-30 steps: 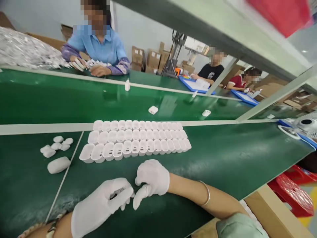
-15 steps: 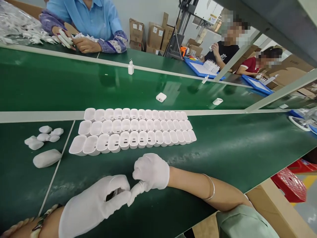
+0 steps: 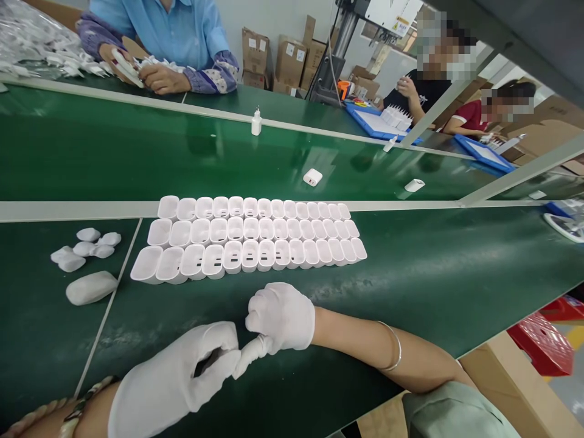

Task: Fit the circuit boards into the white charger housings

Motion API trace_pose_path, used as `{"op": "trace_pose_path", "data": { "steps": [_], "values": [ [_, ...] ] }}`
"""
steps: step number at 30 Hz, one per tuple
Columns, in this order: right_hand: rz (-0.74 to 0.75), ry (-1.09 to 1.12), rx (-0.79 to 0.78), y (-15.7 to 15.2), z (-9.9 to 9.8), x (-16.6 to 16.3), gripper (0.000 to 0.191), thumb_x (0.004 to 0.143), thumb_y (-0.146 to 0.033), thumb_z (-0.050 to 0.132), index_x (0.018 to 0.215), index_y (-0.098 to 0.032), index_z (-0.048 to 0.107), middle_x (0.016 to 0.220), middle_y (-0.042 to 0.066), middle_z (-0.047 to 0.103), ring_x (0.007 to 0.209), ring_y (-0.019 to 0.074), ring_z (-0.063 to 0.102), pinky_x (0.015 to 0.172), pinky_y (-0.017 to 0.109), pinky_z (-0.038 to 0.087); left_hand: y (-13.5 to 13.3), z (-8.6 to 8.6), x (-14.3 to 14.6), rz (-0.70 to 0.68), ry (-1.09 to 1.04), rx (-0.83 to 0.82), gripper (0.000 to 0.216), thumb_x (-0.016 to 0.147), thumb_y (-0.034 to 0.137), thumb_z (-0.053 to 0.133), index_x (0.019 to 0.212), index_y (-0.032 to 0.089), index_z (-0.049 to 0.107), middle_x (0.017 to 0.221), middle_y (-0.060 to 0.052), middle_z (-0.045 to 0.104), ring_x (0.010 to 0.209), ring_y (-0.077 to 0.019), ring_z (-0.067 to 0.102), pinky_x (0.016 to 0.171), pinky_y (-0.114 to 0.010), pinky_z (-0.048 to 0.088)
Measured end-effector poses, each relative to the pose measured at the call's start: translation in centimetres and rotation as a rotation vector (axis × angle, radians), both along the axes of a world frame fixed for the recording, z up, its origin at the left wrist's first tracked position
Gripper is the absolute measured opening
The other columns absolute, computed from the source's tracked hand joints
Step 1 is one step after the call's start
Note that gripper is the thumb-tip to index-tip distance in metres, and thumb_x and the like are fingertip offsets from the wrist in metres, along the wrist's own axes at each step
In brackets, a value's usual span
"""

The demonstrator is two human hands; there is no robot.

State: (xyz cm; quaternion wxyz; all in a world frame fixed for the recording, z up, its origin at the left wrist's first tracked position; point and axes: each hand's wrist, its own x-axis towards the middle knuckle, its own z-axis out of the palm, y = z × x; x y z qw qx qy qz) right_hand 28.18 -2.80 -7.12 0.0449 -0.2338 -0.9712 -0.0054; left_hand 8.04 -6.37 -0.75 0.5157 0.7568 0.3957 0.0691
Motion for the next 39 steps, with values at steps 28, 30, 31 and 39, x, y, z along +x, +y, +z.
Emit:
{"op": "trace_pose_path", "data": {
  "steps": [28, 30, 31, 39],
  "values": [
    [0.162, 0.221, -0.025, 0.1, 1.6, -0.6, 0.084, 0.091, -0.072, 0.009, 0.037, -0.015, 0.039, 0.038, -0.001, 0.02, 0.043, 0.0114, 0.011, 0.047, 0.028, 0.01, 0.1, -1.0, -0.2, 0.0, 0.011, -0.055, 0.028, 0.088, 0.034, 0.035, 0.063, 0.021, 0.032, 0.061, 0.004, 0.038, 0.057, -0.0116, 0.033, 0.054, -0.025, 0.031],
    [0.173, 0.202, -0.046, 0.0, 1.8, -0.7, 0.082, 0.095, -0.065, 0.008, 0.038, -0.016, 0.041, 0.038, 0.0, 0.023, 0.043, 0.0119, 0.012, 0.047, 0.028, 0.01, 0.2, -1.1, -0.1, 0.003, -0.003, -0.049, 0.028, 0.088, 0.032, 0.036, 0.062, 0.021, 0.03, 0.06, 0.005, 0.036, 0.057, -0.0112, 0.031, 0.053, -0.025, 0.03],
    [0.176, 0.197, -0.052, -0.1, 1.9, -0.8, 0.081, 0.096, -0.061, 0.006, 0.039, -0.016, 0.041, 0.039, 0.0, 0.024, 0.043, 0.0121, 0.013, 0.047, 0.028, 0.011, 0.2, -1.1, -0.1, 0.007, -0.008, -0.042, 0.028, 0.087, 0.031, 0.037, 0.062, 0.021, 0.029, 0.06, 0.005, 0.034, 0.056, -0.0112, 0.03, 0.053, -0.025, 0.029],
    [0.137, 0.13, -0.103, -0.5, 1.9, -1.0, 0.078, 0.097, -0.055, 0.004, 0.041, -0.016, 0.043, 0.042, 0.0, 0.03, 0.045, 0.0123, 0.009, 0.047, 0.029, 0.012, 0.4, -1.4, -0.2, 0.03, -0.042, -0.04, 0.029, 0.087, 0.032, 0.037, 0.062, 0.022, 0.027, 0.059, 0.006, 0.031, 0.056, -0.0116, 0.028, 0.052, -0.026, 0.026]
  ]
}}
